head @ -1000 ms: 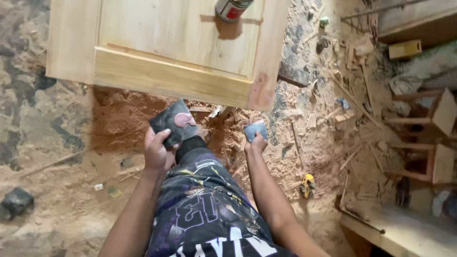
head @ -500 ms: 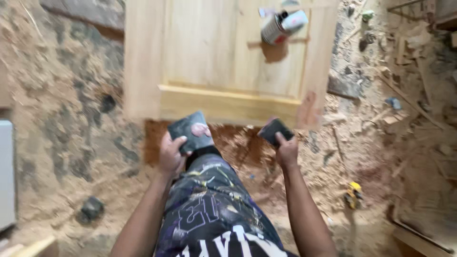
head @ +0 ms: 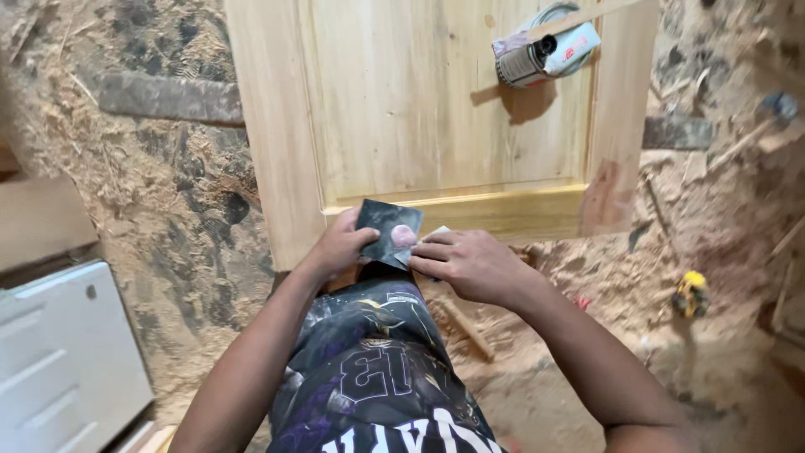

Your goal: The person applies pink wood filler to various sections of a wooden door using a putty knife and pieces of sandpaper, spreading and smoothing the material into gaps and imperfections across the frame and joints.

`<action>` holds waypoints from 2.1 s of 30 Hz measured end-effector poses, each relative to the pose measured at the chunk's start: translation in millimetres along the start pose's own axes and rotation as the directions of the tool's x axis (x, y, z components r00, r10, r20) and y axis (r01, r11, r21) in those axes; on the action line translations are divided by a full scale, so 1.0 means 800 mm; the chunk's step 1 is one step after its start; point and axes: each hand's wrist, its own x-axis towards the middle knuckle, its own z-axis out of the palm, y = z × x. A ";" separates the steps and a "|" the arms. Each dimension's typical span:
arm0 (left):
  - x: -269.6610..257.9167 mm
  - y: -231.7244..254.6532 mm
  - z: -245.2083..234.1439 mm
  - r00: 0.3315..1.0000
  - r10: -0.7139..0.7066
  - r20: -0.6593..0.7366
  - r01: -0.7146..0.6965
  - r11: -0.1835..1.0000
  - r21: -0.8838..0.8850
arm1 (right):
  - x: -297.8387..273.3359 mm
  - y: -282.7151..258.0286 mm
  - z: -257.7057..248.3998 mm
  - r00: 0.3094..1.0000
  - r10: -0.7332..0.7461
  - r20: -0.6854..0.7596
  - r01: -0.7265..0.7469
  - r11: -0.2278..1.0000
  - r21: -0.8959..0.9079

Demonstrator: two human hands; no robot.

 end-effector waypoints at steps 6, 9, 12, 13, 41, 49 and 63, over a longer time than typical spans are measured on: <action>0.091 0.025 -0.055 0.965 0.143 -0.221 -0.126 0.988 0.086 | -0.005 0.064 0.029 0.907 0.415 0.064 -0.420 0.886 0.197; 0.136 0.069 -0.111 0.987 0.022 -0.160 -0.073 0.945 -0.318 | 0.010 0.114 0.063 0.542 0.840 0.011 -0.823 0.528 0.212; 0.154 0.091 -0.144 1.000 0.031 -0.004 -0.030 0.930 -0.367 | 0.036 0.139 0.104 0.295 0.939 -0.178 -0.859 0.342 0.381; 0.157 0.093 -0.155 1.000 -0.014 0.003 0.014 0.938 -0.347 | 0.047 0.141 0.118 0.185 0.976 -0.113 -0.891 0.215 0.399; 0.190 0.146 -0.280 0.848 -0.487 0.209 0.499 0.867 -0.002 | 0.177 0.162 0.134 -0.254 0.888 -0.383 -0.803 0.028 0.596; 0.194 0.143 -0.335 0.831 -0.534 0.154 0.542 0.841 -0.010 | 0.254 0.200 0.135 -0.324 0.933 -0.156 -0.858 -0.220 0.465; 0.265 0.276 -0.450 0.759 -0.572 0.311 0.578 0.812 0.082 | 0.294 0.230 0.082 -0.397 0.909 -0.126 -0.778 -0.260 0.572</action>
